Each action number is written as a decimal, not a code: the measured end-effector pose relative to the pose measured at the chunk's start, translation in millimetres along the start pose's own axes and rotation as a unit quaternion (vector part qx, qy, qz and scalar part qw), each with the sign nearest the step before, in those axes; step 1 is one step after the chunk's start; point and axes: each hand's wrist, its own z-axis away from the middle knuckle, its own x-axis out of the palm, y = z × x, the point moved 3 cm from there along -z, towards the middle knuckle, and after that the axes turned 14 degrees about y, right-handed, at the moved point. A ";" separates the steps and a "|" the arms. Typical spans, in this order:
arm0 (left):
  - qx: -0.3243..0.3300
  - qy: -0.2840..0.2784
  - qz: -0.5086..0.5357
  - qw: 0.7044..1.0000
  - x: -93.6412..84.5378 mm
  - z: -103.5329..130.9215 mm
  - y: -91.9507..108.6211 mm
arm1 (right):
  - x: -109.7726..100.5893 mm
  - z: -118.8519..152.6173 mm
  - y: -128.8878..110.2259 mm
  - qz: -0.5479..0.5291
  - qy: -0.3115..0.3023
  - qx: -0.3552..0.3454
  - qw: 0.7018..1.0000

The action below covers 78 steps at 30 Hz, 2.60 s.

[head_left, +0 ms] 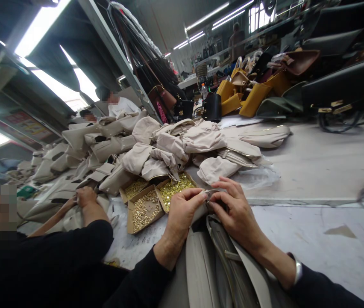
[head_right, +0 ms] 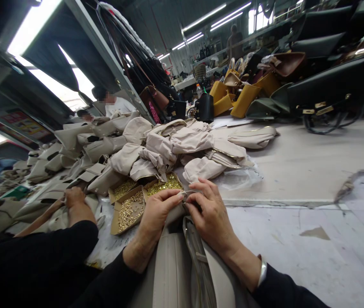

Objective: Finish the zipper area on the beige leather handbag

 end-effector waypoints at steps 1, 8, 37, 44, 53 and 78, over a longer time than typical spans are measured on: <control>0.002 0.001 -0.002 1.000 -0.1 0.5 0.5 | 0.5 0.4 0.6 -0.011 0.000 0.018 1.000; -0.004 -0.031 0.018 0.999 2.4 2.0 0.8 | -0.3 -5.7 4.8 -0.111 -0.026 0.159 0.981; 0.022 -0.073 -0.073 0.994 1.4 5.4 8.4 | -3.4 -10.4 2.3 -0.098 -0.065 0.170 0.978; 0.087 -0.056 -0.124 0.987 2.8 14.9 15.0 | -4.9 -12.8 3.0 -0.101 -0.062 0.182 0.976; 0.154 -0.049 -0.180 0.970 0.3 12.6 10.2 | -1.1 -11.1 9.7 -0.112 -0.081 0.191 0.972; 0.170 -0.140 -0.127 0.967 -14.3 8.4 -3.1 | 7.5 -18.3 14.2 -0.141 -0.130 0.243 0.951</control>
